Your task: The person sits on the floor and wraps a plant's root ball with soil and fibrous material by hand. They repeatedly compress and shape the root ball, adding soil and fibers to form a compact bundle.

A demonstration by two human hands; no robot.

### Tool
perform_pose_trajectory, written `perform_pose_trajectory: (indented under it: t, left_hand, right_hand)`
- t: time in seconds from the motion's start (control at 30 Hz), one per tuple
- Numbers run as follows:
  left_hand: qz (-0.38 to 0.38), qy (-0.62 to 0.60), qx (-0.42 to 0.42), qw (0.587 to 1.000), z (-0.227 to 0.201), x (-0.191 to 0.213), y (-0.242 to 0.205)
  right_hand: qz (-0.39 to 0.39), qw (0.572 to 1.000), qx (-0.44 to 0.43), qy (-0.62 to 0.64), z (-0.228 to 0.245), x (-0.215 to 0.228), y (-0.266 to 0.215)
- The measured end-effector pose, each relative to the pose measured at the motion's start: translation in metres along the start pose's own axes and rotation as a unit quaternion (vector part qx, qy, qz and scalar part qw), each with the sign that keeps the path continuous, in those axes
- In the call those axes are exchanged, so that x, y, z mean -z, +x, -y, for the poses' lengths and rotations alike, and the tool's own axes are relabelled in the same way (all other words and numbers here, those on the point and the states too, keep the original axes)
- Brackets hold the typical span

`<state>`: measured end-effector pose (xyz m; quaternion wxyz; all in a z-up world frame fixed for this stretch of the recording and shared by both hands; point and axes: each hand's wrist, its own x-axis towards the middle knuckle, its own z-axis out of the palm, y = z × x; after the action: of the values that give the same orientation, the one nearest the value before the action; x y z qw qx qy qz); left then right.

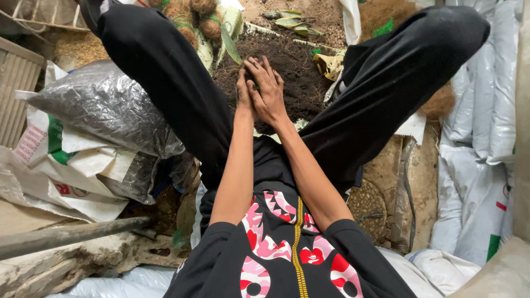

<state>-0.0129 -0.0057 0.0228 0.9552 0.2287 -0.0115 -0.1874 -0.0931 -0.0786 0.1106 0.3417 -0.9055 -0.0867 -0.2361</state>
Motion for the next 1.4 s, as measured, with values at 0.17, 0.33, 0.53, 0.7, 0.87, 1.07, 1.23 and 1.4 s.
perform_pose_trajectory:
  t: [0.17,0.33,0.53,0.7,0.87,1.07,1.23,1.4]
  left_hand:
    - [-0.079,0.046,0.003,0.996,0.001,-0.001,0.009]
    - [-0.098,0.103,0.006,0.99,0.005,0.005,0.005]
    - [-0.154,0.235,-0.04,0.959,0.003,0.003,0.005]
    - [-0.172,0.384,-0.124,0.899,-0.009,-0.017,-0.009]
    - [-0.081,0.601,-0.208,0.768,-0.01,-0.045,-0.02]
    - [-0.04,0.677,-0.405,0.613,-0.008,-0.064,-0.027]
    - [-0.071,0.731,-0.448,0.51,-0.014,-0.082,-0.039]
    - [-0.052,0.733,-0.442,0.515,-0.017,-0.086,-0.04]
  right_hand:
    - [-0.024,0.993,-0.107,0.031,-0.018,-0.004,0.003]
    - [-0.066,0.982,-0.12,0.128,-0.038,-0.022,0.004]
    - [-0.046,0.912,-0.199,0.355,-0.024,-0.029,0.011]
    - [-0.021,0.833,-0.253,0.492,-0.019,-0.025,0.011]
    - [-0.056,0.763,-0.241,0.597,-0.038,-0.032,0.013]
    - [-0.046,0.699,-0.268,0.661,-0.045,-0.027,0.012]
    - [-0.045,0.683,-0.335,0.648,-0.043,-0.019,0.013]
    - [-0.059,0.692,-0.313,0.648,-0.057,-0.031,0.01]
